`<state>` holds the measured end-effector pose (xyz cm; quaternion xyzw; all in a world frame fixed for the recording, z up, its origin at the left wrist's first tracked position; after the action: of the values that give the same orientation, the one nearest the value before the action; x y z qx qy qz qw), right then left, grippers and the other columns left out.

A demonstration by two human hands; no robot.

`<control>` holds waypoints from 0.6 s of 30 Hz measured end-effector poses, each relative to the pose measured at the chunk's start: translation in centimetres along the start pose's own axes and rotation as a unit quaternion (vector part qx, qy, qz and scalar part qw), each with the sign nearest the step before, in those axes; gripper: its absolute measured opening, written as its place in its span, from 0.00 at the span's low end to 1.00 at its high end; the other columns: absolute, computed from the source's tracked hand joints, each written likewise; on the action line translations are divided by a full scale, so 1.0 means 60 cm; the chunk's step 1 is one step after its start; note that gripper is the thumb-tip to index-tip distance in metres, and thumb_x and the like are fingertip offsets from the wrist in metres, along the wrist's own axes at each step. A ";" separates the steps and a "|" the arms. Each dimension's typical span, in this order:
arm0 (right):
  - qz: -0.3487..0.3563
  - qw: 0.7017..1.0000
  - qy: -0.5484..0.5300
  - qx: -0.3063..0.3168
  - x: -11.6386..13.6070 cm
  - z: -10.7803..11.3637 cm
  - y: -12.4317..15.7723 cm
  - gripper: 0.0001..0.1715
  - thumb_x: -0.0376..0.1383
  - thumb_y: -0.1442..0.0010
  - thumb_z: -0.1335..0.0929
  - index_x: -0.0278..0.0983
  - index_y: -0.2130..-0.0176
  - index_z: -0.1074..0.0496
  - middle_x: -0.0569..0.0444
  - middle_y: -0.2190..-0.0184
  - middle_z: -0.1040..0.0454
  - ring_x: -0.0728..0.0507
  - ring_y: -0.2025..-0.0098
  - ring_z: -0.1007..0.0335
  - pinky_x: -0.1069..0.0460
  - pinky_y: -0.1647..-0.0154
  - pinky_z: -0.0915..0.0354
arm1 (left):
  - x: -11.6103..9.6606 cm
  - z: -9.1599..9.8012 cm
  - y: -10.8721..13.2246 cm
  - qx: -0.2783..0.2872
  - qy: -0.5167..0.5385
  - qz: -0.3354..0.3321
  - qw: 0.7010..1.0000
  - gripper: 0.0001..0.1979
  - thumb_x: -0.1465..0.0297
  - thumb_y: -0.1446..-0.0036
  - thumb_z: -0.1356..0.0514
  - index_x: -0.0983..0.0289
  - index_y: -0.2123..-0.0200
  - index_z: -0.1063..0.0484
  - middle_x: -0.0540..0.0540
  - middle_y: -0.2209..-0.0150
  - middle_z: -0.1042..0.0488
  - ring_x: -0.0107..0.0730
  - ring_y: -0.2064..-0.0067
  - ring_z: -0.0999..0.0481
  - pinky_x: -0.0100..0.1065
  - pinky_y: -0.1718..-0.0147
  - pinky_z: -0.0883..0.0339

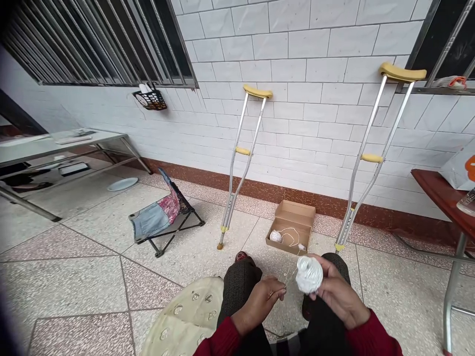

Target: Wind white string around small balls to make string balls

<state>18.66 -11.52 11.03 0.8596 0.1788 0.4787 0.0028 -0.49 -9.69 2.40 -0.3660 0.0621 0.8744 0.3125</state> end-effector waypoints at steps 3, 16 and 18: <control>0.045 0.998 0.034 -0.024 0.056 -0.011 -0.016 0.31 0.29 0.61 0.23 0.37 0.54 0.25 0.54 0.70 0.26 0.49 0.74 0.35 0.56 0.78 0.36 | 0.039 0.039 -0.018 -0.023 -0.032 0.050 0.998 0.22 0.63 0.33 0.52 0.65 0.73 0.26 0.53 0.73 0.24 0.32 0.68 0.26 0.29 0.65 0.37; 0.162 0.971 0.174 -0.001 0.133 -0.115 0.099 0.27 0.41 0.63 0.21 0.43 0.59 0.21 0.50 0.65 0.24 0.43 0.66 0.30 0.53 0.67 0.34 | 0.064 0.455 -0.313 -0.198 -0.152 0.114 0.962 0.17 0.64 0.34 0.50 0.61 0.49 0.27 0.57 0.51 0.24 0.39 0.49 0.27 0.36 0.51 0.37; 0.168 0.974 0.154 0.007 0.125 -0.111 0.105 0.26 0.43 0.62 0.21 0.44 0.60 0.22 0.50 0.67 0.25 0.43 0.68 0.31 0.53 0.70 0.34 | 0.070 0.438 -0.322 -0.186 -0.146 0.125 0.964 0.18 0.66 0.33 0.53 0.61 0.48 0.28 0.57 0.53 0.24 0.39 0.51 0.27 0.36 0.52 0.37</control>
<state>18.68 -16.23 21.91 0.7934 0.0332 0.5976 -0.1109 -7.11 16.69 20.93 -0.2756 -0.1022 0.9466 0.1328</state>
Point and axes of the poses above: each hand's wrist, its own y-axis away from the middle knuckle, its own z-axis out of the back of the hand, x = y × z, the point moved 4 cm from there along -y, towards the middle knuckle
